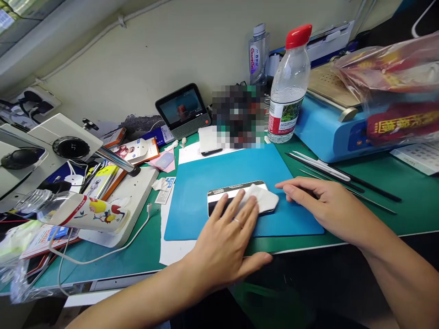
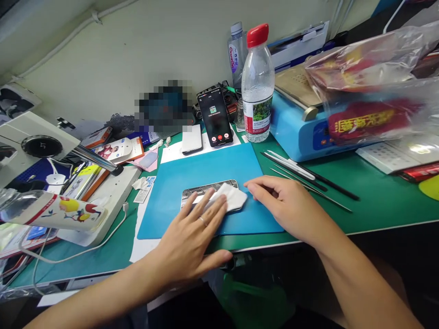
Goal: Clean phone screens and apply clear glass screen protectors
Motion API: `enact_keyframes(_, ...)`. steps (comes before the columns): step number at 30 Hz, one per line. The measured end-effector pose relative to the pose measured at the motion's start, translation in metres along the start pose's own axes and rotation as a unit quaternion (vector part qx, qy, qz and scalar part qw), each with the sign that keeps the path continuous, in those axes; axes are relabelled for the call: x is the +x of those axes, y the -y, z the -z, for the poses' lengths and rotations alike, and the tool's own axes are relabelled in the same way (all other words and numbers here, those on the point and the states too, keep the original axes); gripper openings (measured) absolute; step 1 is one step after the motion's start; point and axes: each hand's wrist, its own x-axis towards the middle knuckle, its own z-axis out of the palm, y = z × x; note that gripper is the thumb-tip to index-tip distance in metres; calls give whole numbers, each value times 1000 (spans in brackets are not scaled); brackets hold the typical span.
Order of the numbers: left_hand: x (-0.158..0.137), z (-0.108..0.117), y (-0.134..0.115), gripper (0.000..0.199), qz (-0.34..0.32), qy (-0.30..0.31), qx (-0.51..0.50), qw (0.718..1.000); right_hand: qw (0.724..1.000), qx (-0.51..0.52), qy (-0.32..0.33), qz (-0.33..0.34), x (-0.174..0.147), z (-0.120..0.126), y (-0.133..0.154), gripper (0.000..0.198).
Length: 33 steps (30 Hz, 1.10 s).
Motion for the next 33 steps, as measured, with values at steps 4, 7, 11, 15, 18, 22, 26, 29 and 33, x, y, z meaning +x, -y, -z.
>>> enact_keyframes(4,26,-1,-9,85,-29,-15,-29,999,1000,11,3,2,1,0,1,38)
enact_keyframes(7,26,-2,-7,82,-26,-15,-45,999,1000,11,-1,-3,0,1,2,38)
enact_keyframes(11,0,-3,8,76,8,-1,-29,1000,1000,-2,0,-15,-1,3,4,41)
enact_keyframes(15,-35,-2,28,72,37,8,23,999,1000,-9,-2,-28,-1,3,3,40)
enact_keyframes(18,-53,-2,34,71,55,8,61,997,1000,-8,-4,-28,-1,2,1,37)
enact_keyframes(22,-58,-3,33,75,67,6,77,995,1000,-1,1,-18,-1,1,-1,35)
enact_keyframes(26,-38,0,33,78,86,6,38,996,1000,-4,2,-14,-1,1,-1,35)
enact_keyframes(29,-13,5,38,73,94,6,-11,995,1000,-7,-1,-21,-1,1,0,36)
enact_keyframes(33,9,10,43,72,81,-8,-57,995,1000,-1,0,-15,-1,1,3,36)
